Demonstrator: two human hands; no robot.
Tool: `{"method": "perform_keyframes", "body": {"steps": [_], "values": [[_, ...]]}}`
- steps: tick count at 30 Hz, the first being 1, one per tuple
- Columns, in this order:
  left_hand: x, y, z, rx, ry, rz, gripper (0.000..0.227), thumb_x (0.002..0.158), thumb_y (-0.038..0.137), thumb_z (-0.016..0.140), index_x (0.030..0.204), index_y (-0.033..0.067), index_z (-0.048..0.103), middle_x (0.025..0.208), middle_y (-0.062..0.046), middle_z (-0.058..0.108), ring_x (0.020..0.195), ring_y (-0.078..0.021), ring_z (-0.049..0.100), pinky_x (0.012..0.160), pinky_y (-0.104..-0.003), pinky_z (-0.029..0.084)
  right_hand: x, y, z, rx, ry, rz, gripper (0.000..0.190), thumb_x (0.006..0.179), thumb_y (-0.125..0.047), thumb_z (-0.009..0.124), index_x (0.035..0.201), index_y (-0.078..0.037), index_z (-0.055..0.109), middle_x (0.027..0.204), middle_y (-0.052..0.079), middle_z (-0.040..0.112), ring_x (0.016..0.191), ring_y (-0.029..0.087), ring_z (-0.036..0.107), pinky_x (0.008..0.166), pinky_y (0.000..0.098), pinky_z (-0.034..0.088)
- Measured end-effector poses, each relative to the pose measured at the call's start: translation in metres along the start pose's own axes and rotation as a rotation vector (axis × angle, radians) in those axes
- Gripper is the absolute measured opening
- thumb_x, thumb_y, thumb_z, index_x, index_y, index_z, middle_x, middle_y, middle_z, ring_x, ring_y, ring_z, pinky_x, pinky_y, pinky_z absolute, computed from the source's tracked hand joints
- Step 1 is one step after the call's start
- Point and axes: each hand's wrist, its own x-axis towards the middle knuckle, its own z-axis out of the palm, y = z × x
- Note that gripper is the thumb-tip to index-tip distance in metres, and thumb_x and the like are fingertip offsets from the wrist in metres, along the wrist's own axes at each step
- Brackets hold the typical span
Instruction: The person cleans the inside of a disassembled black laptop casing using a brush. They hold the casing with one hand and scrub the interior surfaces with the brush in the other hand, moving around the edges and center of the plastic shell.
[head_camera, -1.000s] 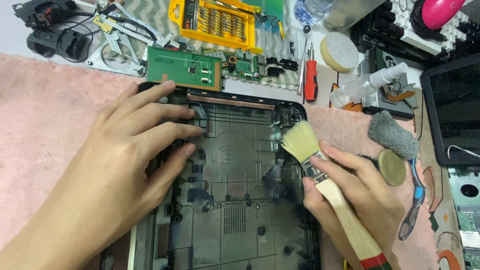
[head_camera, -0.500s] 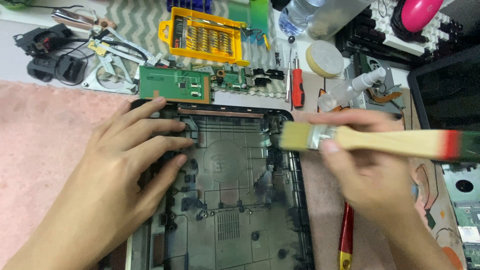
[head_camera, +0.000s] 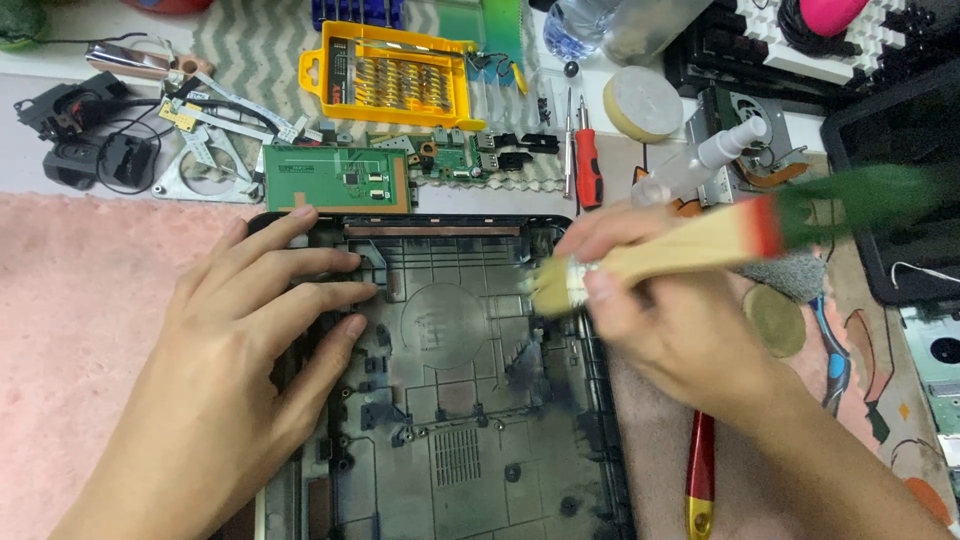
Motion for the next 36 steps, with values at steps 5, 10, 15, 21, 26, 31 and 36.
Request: {"method": "perform_keyframes", "body": {"steps": [5,10,15,21,26,31,36], "values": [[0.001,0.002,-0.001,-0.008,-0.002,-0.013,0.020,0.102,0.018,0.078,0.120,0.0139,0.086,0.134,-0.006,0.082,0.159,-0.0413,0.060,0.135,-0.064,0.038,0.004,-0.004,-0.006,-0.057,-0.067,-0.043,0.035,0.116,-0.036,0.049,0.116,-0.006,0.066,0.115,0.009,0.079,0.104,0.021,0.077,0.098,0.0377,0.058],[0.001,-0.001,0.001,-0.011,0.026,0.012,0.019,0.103,0.017,0.079,0.120,0.0133,0.085,0.133,-0.005,0.082,0.157,-0.0404,0.062,0.136,-0.062,0.038,0.000,-0.001,-0.006,0.003,-0.133,0.087,0.033,0.112,-0.037,0.053,0.118,-0.010,0.071,0.119,0.007,0.079,0.109,0.020,0.078,0.098,0.0373,0.060],[0.001,0.002,0.000,-0.027,0.018,0.002,0.021,0.104,0.018,0.077,0.122,0.0127,0.085,0.134,-0.007,0.081,0.158,-0.0404,0.060,0.136,-0.063,0.037,-0.003,0.007,0.001,-0.043,0.058,-0.032,0.025,0.117,-0.029,0.052,0.124,-0.005,0.054,0.124,0.021,0.076,0.123,0.031,0.075,0.112,0.0459,0.057],[0.000,0.000,0.000,-0.032,0.026,0.019,0.020,0.104,0.018,0.077,0.122,0.0122,0.084,0.133,-0.007,0.081,0.157,-0.0408,0.060,0.136,-0.063,0.036,-0.013,0.007,0.003,0.175,0.204,0.136,0.023,0.118,-0.032,0.050,0.123,-0.010,0.052,0.121,0.021,0.080,0.100,0.025,0.078,0.063,0.0283,0.057],[0.000,0.000,0.001,-0.039,0.031,0.028,0.019,0.105,0.018,0.077,0.122,0.0126,0.084,0.134,-0.006,0.080,0.157,-0.0400,0.060,0.135,-0.062,0.037,-0.022,0.026,0.008,0.601,0.166,0.351,0.012,0.111,-0.025,0.057,0.115,-0.013,0.057,0.106,0.024,0.086,0.070,0.025,0.075,0.040,0.0272,0.053],[0.001,0.001,0.000,-0.033,0.025,0.022,0.020,0.104,0.017,0.077,0.122,0.0123,0.085,0.133,-0.006,0.081,0.157,-0.0404,0.060,0.136,-0.062,0.036,-0.019,0.021,0.018,0.611,0.329,0.363,0.011,0.115,-0.019,0.054,0.120,-0.009,0.053,0.113,0.029,0.081,0.096,0.036,0.079,0.050,0.0284,0.057],[0.000,-0.001,0.001,-0.037,0.038,0.040,0.019,0.104,0.017,0.078,0.121,0.0113,0.084,0.132,-0.007,0.081,0.155,-0.0409,0.061,0.137,-0.061,0.037,-0.018,0.018,0.018,0.558,0.431,0.361,0.011,0.118,-0.009,0.047,0.117,-0.006,0.057,0.107,0.026,0.079,0.079,0.027,0.069,0.051,0.0302,0.055]]}}
